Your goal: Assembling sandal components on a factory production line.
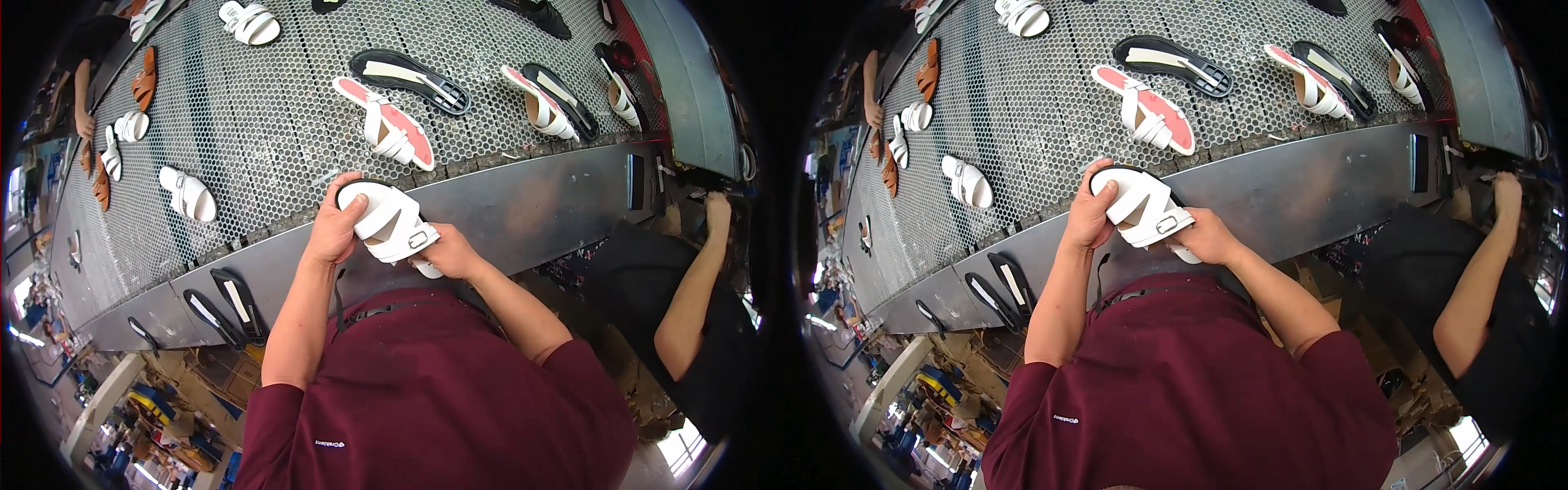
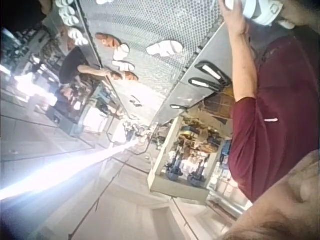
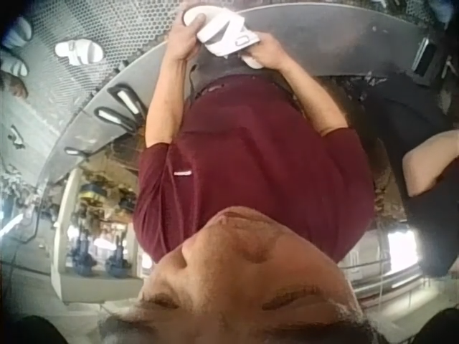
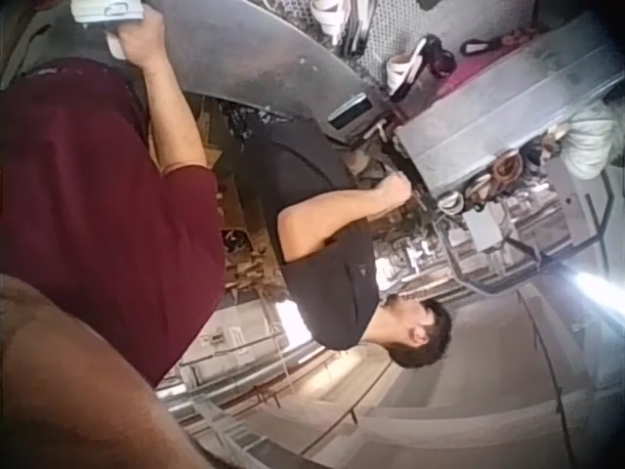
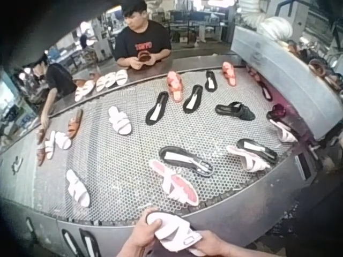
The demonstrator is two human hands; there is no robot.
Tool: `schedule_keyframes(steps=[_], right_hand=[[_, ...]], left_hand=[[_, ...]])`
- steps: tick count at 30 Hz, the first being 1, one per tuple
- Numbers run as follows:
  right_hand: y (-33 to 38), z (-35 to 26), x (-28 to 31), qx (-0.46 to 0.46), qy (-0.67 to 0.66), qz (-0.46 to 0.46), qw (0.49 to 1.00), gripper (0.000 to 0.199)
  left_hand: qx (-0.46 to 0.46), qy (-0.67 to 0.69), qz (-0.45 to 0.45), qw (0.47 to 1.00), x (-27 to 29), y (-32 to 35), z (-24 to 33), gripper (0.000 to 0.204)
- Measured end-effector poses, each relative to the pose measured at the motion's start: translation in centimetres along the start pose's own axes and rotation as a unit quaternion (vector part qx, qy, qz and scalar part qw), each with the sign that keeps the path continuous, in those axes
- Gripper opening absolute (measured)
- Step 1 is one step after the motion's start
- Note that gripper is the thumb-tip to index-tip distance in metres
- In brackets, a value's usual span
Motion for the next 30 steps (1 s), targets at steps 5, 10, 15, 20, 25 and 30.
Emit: schedule_keyframes(steps=[5, 10, 15, 20, 25, 30], right_hand=[[-0.1, 0.1, 0.8, 0.023, 0.02, 0.014, 0.999, 0.012], [0.1, -0.3, 1.2, 0.031, 0.045, 0.015, 0.998, 0.01], [0.3, -0.1, 1.8, 0.019, 0.076, 0.009, 0.997, 0.019], [0.4, 0.1, 2.2, 0.013, 0.101, 0.011, 0.995, 0.021], [0.5, 0.0, 2.6, 0.025, 0.172, 0.035, 0.984, 0.022], [0.4, 0.1, 3.1, 0.023, 0.208, 0.027, 0.978, 0.022]], left_hand=[[0.003, -0.002, 0.01, 1.0, -0.5, 0.2, -0.3, 0.038], [0.001, -0.001, 0.013, 1.0, -0.8, 0.4, -0.8, 0.036], [-0.013, -0.005, 0.018, 1.0, -1.2, 0.9, -0.8, 0.037], [-0.018, -0.142, -0.01, 0.99, -1.1, 0.9, 0.2, 0.036], [0.013, -0.372, -0.084, 0.924, -2.6, 0.8, 2.6, 0.031], [0.016, -0.405, -0.037, 0.913, -1.3, 1.6, 2.2, 0.025]])
Point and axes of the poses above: each hand's wrist, its own y-axis away from the middle knuckle, its own x-axis out of the back of the hand, z = x × y, the point moved 10 cm from there along -y, towards the middle knuckle, and after that the axes turned 14 degrees about -x, right-handed, at the moved point
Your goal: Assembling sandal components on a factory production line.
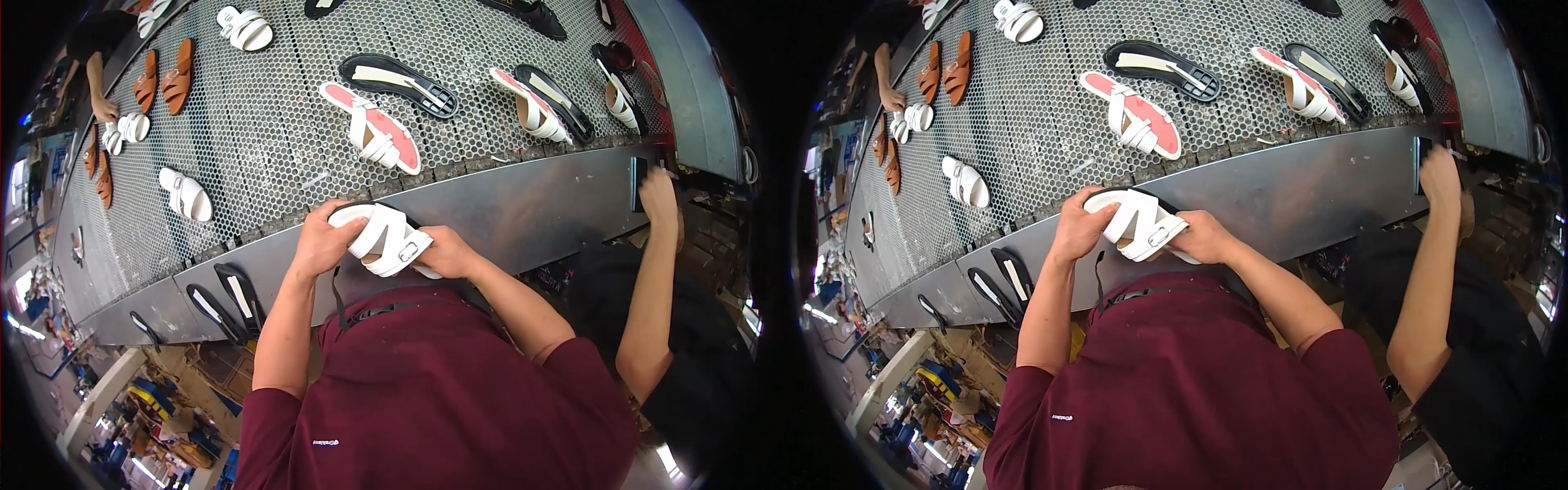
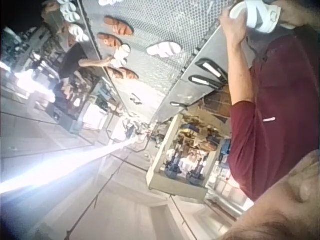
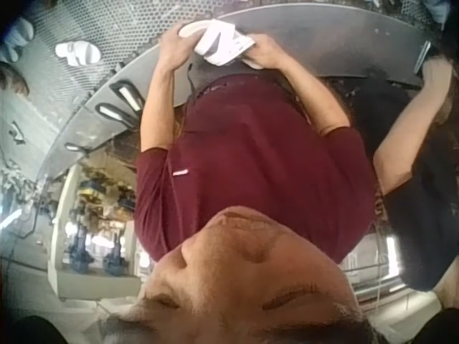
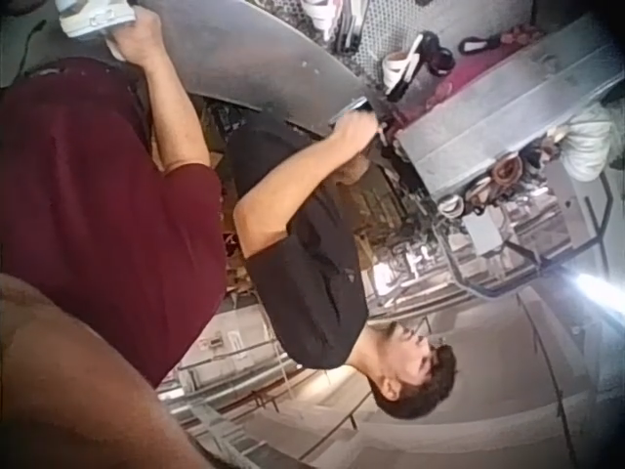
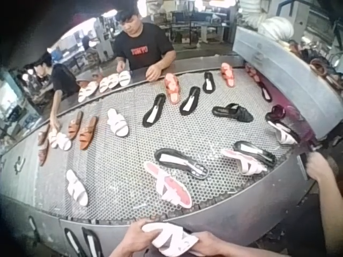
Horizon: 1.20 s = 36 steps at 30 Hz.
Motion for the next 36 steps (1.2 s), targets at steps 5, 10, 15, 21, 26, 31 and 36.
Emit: schedule_keyframes(steps=[5, 10, 15, 21, 26, 31, 36], right_hand=[[0.4, -0.5, 0.4, -0.013, -0.009, -0.023, 1.0, 0.022], [0.3, 0.1, 0.9, 0.002, 0.039, -0.025, 0.999, 0.026], [0.9, -0.7, 1.2, 0.012, 0.124, -0.036, 0.992, 0.032], [1.0, -1.2, 2.9, 0.004, 0.143, -0.046, 0.989, 0.042], [1.7, -0.3, 7.7, -0.041, 0.284, 0.031, 0.958, 0.043], [1.5, 2.3, 10.1, -0.114, 0.151, 0.048, 0.981, 0.031], [2.0, 2.6, 10.9, -0.101, 0.136, 0.073, 0.983, 0.028]], left_hand=[[-0.003, 0.014, 0.018, 1.0, -0.3, 0.4, -0.5, 0.025], [0.041, 0.003, -0.02, 0.999, -0.4, 0.2, -1.8, 0.023], [-0.021, -0.172, -0.157, 0.972, -2.6, -1.0, 0.3, 0.024], [0.006, -0.1, -0.123, 0.987, -3.7, -0.9, -2.0, 0.02], [0.052, -0.007, -0.029, 0.998, -2.0, -1.0, -4.2, 0.018], [0.014, -0.054, 0.09, 0.994, -0.9, -0.1, -5.1, 0.019], [-0.294, -0.358, 0.056, 0.885, -4.4, 0.6, 4.6, 0.035]])
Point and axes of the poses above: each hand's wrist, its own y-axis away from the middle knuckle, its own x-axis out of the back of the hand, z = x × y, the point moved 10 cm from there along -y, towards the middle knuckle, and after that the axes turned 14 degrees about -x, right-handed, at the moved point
